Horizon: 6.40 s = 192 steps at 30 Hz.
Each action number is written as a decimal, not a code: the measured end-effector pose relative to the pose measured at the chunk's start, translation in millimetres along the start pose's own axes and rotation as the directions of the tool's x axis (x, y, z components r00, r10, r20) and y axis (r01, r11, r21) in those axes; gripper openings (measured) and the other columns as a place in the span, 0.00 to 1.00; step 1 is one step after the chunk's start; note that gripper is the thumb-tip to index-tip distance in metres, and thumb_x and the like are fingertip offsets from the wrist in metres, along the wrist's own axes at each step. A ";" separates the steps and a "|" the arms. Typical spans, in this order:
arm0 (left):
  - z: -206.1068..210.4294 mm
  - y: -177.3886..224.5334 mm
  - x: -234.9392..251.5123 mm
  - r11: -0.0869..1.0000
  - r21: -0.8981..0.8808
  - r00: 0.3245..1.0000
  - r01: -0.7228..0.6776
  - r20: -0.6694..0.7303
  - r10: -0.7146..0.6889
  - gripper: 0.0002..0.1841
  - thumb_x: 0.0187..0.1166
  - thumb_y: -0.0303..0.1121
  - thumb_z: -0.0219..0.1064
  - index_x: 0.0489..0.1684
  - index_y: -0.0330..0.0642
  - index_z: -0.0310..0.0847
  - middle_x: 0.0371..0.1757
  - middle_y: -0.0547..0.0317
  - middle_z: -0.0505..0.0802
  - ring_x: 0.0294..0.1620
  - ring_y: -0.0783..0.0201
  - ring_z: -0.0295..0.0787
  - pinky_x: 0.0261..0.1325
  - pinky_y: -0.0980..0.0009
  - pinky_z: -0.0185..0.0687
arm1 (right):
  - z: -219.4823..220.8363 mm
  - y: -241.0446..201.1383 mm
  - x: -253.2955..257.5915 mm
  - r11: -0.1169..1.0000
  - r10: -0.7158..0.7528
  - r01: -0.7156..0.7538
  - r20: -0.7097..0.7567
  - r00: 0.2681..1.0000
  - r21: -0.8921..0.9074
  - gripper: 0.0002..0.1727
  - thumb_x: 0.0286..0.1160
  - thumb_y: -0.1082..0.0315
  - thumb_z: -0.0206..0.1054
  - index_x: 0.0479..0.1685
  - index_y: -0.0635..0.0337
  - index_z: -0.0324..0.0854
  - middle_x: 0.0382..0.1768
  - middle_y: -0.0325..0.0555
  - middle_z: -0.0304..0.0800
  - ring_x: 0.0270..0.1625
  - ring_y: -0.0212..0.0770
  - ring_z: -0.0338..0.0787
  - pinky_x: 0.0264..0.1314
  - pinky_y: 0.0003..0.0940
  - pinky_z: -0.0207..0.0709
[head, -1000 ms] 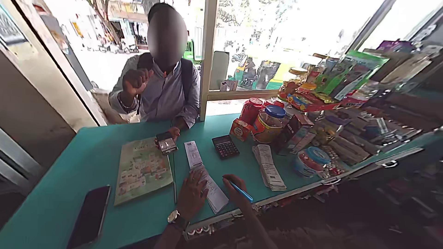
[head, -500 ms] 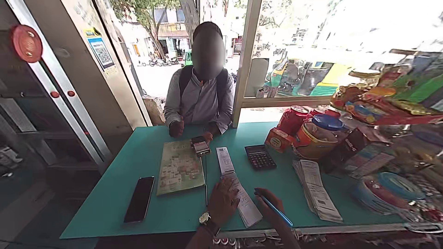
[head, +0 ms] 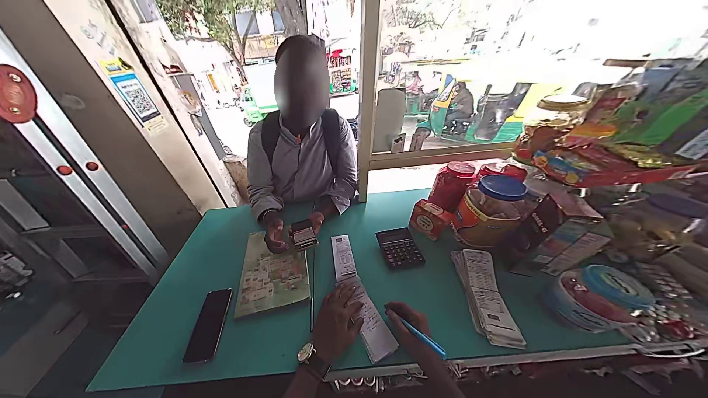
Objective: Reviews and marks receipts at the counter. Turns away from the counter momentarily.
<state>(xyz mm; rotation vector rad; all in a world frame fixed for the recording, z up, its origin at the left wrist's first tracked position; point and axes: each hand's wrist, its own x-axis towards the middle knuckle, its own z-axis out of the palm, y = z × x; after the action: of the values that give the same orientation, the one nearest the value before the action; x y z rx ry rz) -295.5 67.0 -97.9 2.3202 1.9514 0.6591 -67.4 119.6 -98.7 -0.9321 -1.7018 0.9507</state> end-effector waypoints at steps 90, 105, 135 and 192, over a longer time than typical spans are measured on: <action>-6.5 1.1 4.5 0.999 -0.012 0.997 0.032 0.067 -0.032 0.21 0.84 0.53 0.58 0.69 0.63 0.88 0.84 0.63 0.79 0.91 0.55 0.64 0.89 0.49 0.57 | -35.9 -50.9 38.1 0.947 -0.309 0.239 -0.409 0.859 -0.214 0.20 0.81 0.62 0.63 0.46 0.76 0.89 0.62 0.68 0.90 0.74 0.65 0.84 0.80 0.53 0.74; -2.7 4.5 -1.8 0.999 0.025 0.999 -0.024 -0.038 0.025 0.19 0.83 0.52 0.59 0.64 0.65 0.92 0.81 0.65 0.83 0.87 0.54 0.70 0.85 0.47 0.65 | -105.3 -76.1 111.9 0.123 0.497 0.016 -0.075 0.864 0.992 0.27 0.96 0.48 0.34 0.69 0.57 0.70 0.58 0.49 0.92 0.57 0.41 0.95 0.56 0.32 0.90; -1.8 2.6 2.4 1.000 -0.022 0.999 0.012 0.030 -0.011 0.22 0.86 0.54 0.55 0.70 0.64 0.87 0.82 0.62 0.82 0.87 0.50 0.69 0.84 0.45 0.63 | -48.5 18.8 -35.4 0.897 -0.260 0.206 -0.089 0.962 -0.391 0.40 0.93 0.41 0.38 0.42 0.65 0.90 0.37 0.50 0.96 0.41 0.38 0.94 0.47 0.36 0.87; -3.3 3.7 5.0 1.000 0.000 0.993 0.020 0.116 -0.019 0.25 0.79 0.54 0.58 0.75 0.64 0.83 0.88 0.65 0.74 0.92 0.53 0.58 0.88 0.43 0.53 | 9.8 -11.3 -13.7 0.979 -0.026 0.030 0.023 0.999 -0.202 0.05 0.63 0.69 0.72 0.30 0.61 0.91 0.27 0.39 0.92 0.29 0.23 0.88 0.33 0.21 0.81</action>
<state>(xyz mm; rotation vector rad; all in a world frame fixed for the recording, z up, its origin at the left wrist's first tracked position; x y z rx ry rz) -292.5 70.2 -92.3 2.2804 1.9205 0.5111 -74.9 100.9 -96.0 -1.0303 -1.8490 0.7805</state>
